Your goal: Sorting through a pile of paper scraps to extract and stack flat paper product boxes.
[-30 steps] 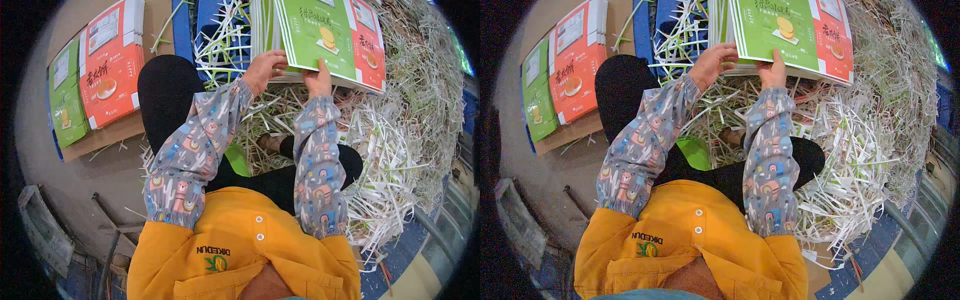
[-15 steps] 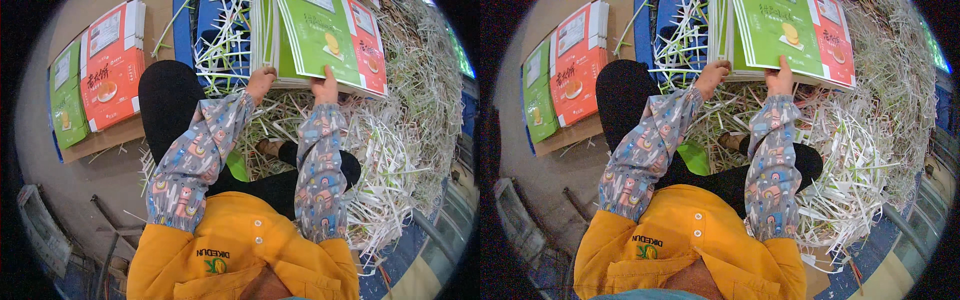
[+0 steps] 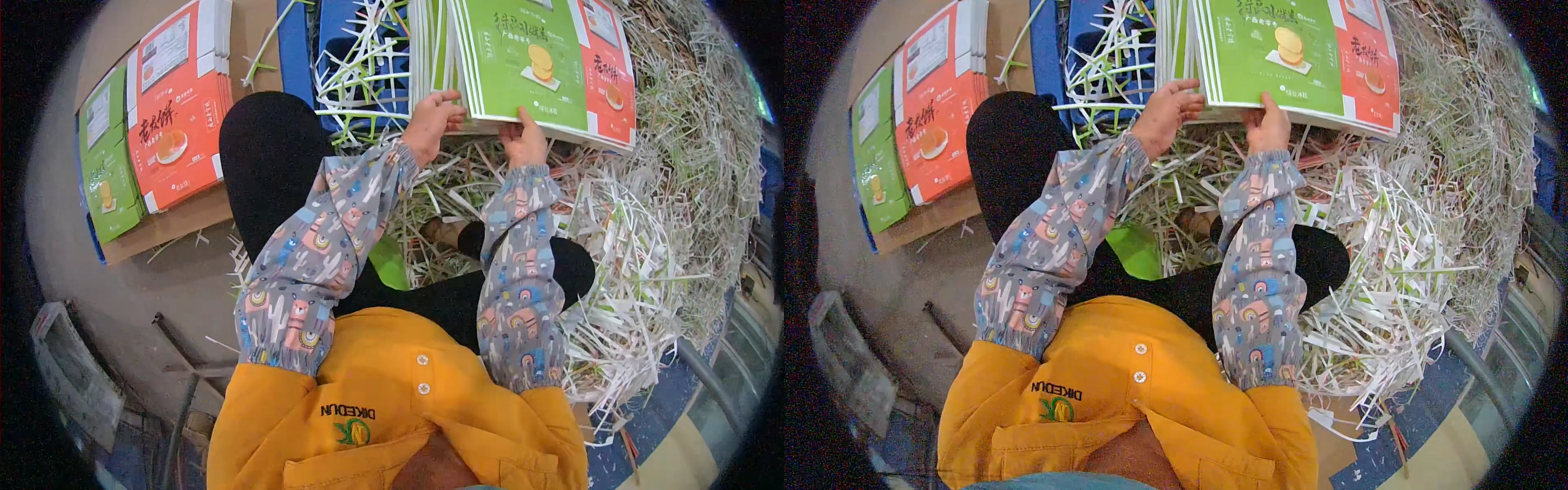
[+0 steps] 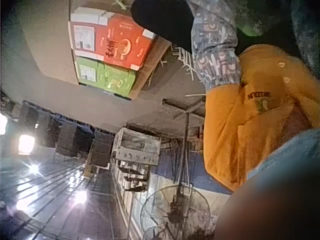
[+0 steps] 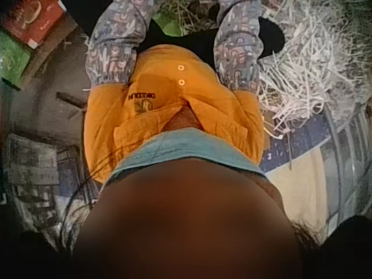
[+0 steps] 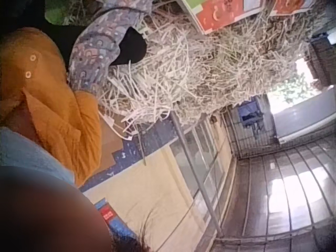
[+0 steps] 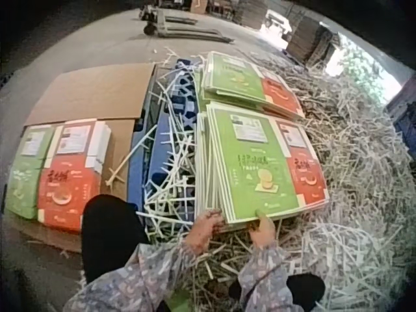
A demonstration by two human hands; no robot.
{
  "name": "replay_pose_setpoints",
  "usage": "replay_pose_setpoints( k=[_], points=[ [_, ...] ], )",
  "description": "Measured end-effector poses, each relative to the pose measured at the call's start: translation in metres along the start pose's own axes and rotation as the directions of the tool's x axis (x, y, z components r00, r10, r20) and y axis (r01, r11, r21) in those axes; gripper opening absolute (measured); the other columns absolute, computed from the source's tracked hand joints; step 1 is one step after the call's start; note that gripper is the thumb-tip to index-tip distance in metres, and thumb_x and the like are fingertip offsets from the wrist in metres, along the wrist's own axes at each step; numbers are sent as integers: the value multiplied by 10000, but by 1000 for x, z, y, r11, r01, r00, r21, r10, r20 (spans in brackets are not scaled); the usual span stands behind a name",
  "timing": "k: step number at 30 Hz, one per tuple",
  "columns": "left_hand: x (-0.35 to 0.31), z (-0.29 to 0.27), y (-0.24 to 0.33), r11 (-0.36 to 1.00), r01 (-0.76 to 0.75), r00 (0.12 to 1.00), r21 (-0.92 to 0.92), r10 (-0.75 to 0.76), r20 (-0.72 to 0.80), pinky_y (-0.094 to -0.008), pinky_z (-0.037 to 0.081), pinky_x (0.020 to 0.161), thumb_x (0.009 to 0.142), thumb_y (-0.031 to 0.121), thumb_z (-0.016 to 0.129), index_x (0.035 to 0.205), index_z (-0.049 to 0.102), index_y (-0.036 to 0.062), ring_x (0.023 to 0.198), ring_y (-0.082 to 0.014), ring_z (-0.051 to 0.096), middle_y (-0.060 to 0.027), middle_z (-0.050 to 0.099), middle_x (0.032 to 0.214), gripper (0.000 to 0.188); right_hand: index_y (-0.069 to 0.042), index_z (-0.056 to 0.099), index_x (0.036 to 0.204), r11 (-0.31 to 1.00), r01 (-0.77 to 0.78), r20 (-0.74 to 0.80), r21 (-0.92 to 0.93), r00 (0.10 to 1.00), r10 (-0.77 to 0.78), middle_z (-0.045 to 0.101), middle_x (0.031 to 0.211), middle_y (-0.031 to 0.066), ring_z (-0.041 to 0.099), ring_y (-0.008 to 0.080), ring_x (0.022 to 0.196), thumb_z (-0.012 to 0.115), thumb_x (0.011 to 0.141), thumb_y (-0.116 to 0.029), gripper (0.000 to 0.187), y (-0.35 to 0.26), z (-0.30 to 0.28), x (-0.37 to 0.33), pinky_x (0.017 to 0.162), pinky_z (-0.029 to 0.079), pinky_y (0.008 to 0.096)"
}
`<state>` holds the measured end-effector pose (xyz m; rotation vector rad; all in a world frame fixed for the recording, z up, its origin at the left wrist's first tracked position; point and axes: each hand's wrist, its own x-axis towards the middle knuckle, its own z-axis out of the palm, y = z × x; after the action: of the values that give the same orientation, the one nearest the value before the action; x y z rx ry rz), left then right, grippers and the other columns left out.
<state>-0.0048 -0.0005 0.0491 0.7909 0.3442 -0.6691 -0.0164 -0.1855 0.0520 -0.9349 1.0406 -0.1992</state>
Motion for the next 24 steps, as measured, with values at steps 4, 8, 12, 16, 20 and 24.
replay_pose_setpoints(
  k=[4, 8, 12, 16, 20, 24],
  points=[
    [4, -1, -1, 991, -33, 999, 128, 34, -2, -246, 438, 650, 765, 91, 520, 1115, 421, -34, 734, -140, 528, -94, 559, 865, 385, -101, 497, 1012, 999, -32, 1, 26, 999, 32, 531, 953, 96, 514, 243, 863, 540, 801, -84, 216, -6, -2, 5, 724, 443, 446],
    [2, 4, 1, 980, -85, 995, 182, 94, -38, -249, 445, 653, 768, 94, 520, 1123, 403, -51, 733, -144, 525, -102, 554, 866, 401, -110, 502, 992, 999, -39, -3, 20, 999, 39, 548, 902, 95, 520, 261, 835, 562, 787, -79, 216, -7, -4, 12, 695, 445, 449],
    [1, 7, 0, 985, -67, 994, 157, 79, -74, -246, 442, 647, 763, 89, 528, 1081, 419, -41, 721, -144, 524, -99, 552, 864, 360, -114, 506, 975, 991, 65, 80, -120, 995, -56, 555, 860, 87, 522, 249, 801, 574, 778, -82, 210, -4, -9, 20, 667, 446, 442],
    [-1, 5, -1, 983, -67, 995, 172, 79, -66, -238, 431, 634, 762, 79, 525, 1041, 436, -27, 694, -136, 518, -88, 548, 847, 312, -34, 523, 1003, 1000, -5, -97, -19, 995, 3, 520, 991, 80, 530, 205, 806, 541, 800, -92, 212, -6, 6, 1, 564, 461, 350],
    [1, -1, -3, 989, -57, 998, 137, 59, -11, -231, 422, 619, 768, 82, 514, 1031, 452, -24, 707, -115, 504, -54, 535, 819, 291, -65, 526, 961, 1000, -25, -42, 6, 999, 25, 520, 905, 64, 511, 212, 725, 554, 785, -84, 179, -10, 16, -20, 523, 434, 345],
    [6, -13, -5, 999, 35, 999, -19, -35, 7, -214, 399, 588, 769, 74, 508, 1053, 471, -13, 690, -96, 489, -18, 525, 803, 299, -87, 525, 931, 999, 5, -171, -44, 985, -12, 532, 825, 55, 498, 193, 667, 567, 776, -110, 162, -5, 22, -27, 519, 410, 327]
  ],
)
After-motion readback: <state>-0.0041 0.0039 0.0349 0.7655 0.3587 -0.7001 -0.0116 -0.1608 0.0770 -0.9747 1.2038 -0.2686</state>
